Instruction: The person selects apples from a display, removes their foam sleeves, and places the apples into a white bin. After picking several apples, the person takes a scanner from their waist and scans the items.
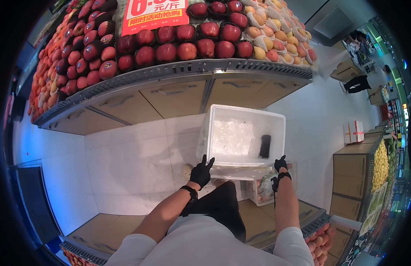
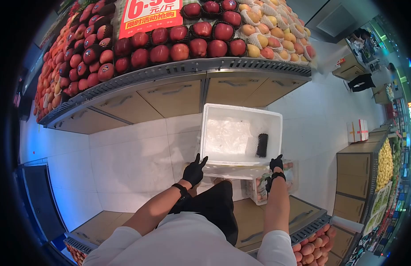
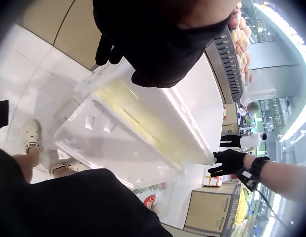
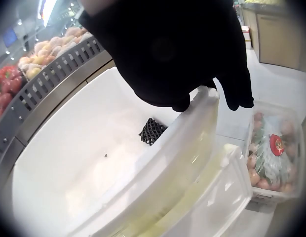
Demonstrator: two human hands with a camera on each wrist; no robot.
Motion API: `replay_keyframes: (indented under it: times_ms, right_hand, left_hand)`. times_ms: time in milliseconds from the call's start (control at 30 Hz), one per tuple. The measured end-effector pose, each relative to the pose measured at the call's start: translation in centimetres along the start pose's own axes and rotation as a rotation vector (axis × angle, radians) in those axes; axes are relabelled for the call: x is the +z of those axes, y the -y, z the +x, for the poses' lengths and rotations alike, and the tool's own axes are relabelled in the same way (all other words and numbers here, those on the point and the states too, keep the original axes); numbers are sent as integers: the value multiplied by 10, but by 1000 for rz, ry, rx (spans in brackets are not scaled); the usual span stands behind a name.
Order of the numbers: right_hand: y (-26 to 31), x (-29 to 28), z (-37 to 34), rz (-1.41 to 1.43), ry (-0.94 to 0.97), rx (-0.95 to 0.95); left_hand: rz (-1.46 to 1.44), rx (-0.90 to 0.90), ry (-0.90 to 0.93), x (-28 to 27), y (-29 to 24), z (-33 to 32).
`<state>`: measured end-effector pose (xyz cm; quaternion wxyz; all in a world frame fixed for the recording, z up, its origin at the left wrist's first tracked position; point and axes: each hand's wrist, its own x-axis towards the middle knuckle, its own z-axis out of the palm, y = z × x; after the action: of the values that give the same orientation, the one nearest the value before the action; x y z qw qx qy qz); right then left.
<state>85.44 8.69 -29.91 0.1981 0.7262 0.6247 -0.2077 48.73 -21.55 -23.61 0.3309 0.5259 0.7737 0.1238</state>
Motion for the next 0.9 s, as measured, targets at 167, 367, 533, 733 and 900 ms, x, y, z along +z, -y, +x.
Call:
replay_keyframes:
  times_ms: [167, 367, 533, 733, 900]
  right_hand:
    - [3, 4, -6, 37, -28, 43]
    - [-1, 7, -16, 78, -78, -5]
    - [17, 3, -14, 58, -61, -39]
    - [44, 17, -20, -31, -110, -274]
    - [108, 27, -74, -58, -157, -425]
  left_hand:
    - [4, 34, 21, -2, 3, -6]
    - [-7, 32, 37, 0, 5, -16]
    - [-34, 42, -17, -2, 15, -22]
    - [-145, -118, -100, -4, 49, -36]
    - [-314, -183, -362, -24, 108, -61]
